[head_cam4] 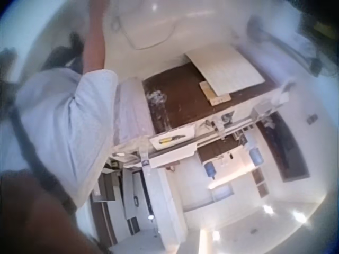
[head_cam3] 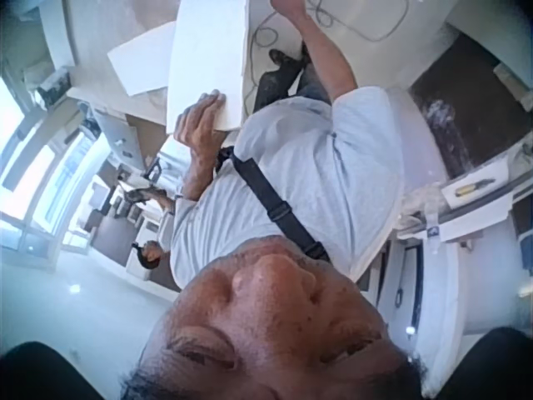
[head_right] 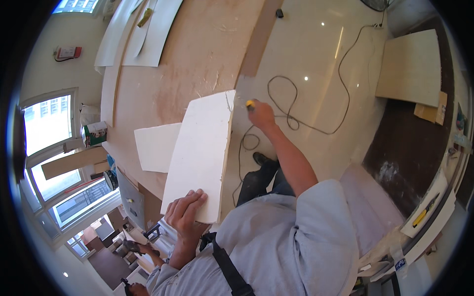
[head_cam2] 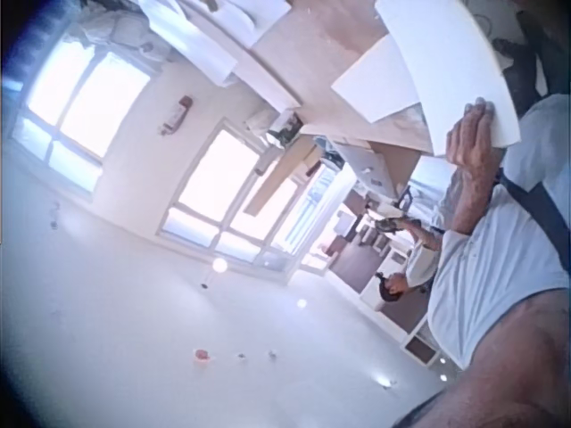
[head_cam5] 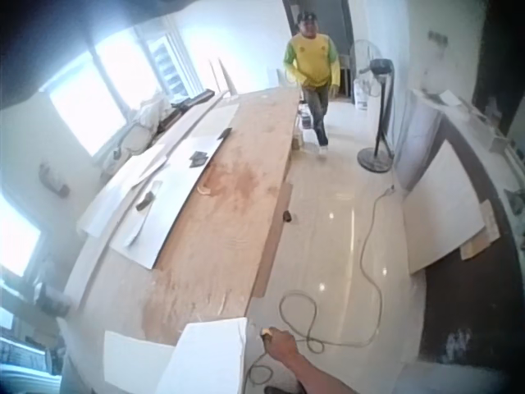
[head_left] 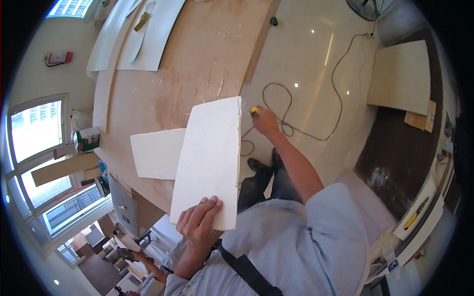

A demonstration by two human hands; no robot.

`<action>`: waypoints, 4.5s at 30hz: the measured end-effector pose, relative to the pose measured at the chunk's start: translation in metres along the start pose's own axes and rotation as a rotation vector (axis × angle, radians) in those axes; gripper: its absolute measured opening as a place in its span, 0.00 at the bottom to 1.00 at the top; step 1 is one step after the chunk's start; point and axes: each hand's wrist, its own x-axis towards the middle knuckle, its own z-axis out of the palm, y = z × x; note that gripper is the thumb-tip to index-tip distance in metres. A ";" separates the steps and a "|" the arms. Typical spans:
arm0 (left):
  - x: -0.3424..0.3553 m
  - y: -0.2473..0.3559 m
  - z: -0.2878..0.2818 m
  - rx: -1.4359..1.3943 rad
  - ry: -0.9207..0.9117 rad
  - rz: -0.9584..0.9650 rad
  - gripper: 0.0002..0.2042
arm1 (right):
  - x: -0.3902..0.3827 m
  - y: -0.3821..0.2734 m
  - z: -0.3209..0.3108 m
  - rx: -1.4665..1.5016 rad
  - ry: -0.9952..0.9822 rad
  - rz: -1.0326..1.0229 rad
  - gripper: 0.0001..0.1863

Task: The person trims the edges of white wood panels using a utility knife while holding them at a workbench.

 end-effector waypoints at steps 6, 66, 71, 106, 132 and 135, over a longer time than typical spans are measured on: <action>0.000 -0.002 0.001 -0.025 0.049 0.035 0.17 | -0.040 0.028 -0.026 -0.103 0.027 0.136 0.14; -0.023 -0.012 -0.054 -0.385 -0.250 0.080 0.25 | -0.092 -0.216 -0.141 0.719 -0.475 -0.058 0.25; 0.011 -0.069 -0.118 0.129 0.622 -0.123 0.44 | -0.058 -0.258 -0.188 0.376 -0.500 -0.446 0.25; -0.067 -0.089 -0.105 -0.372 0.297 -0.555 0.15 | -0.119 -0.176 -0.044 0.144 -0.119 -0.089 0.24; -0.043 -0.100 -0.104 -0.524 0.101 -0.563 0.15 | -0.072 -0.211 -0.029 0.014 -0.131 -0.238 0.21; -0.045 -0.099 -0.104 -0.484 0.089 -0.565 0.14 | -0.066 -0.205 -0.018 0.035 -0.088 -0.306 0.18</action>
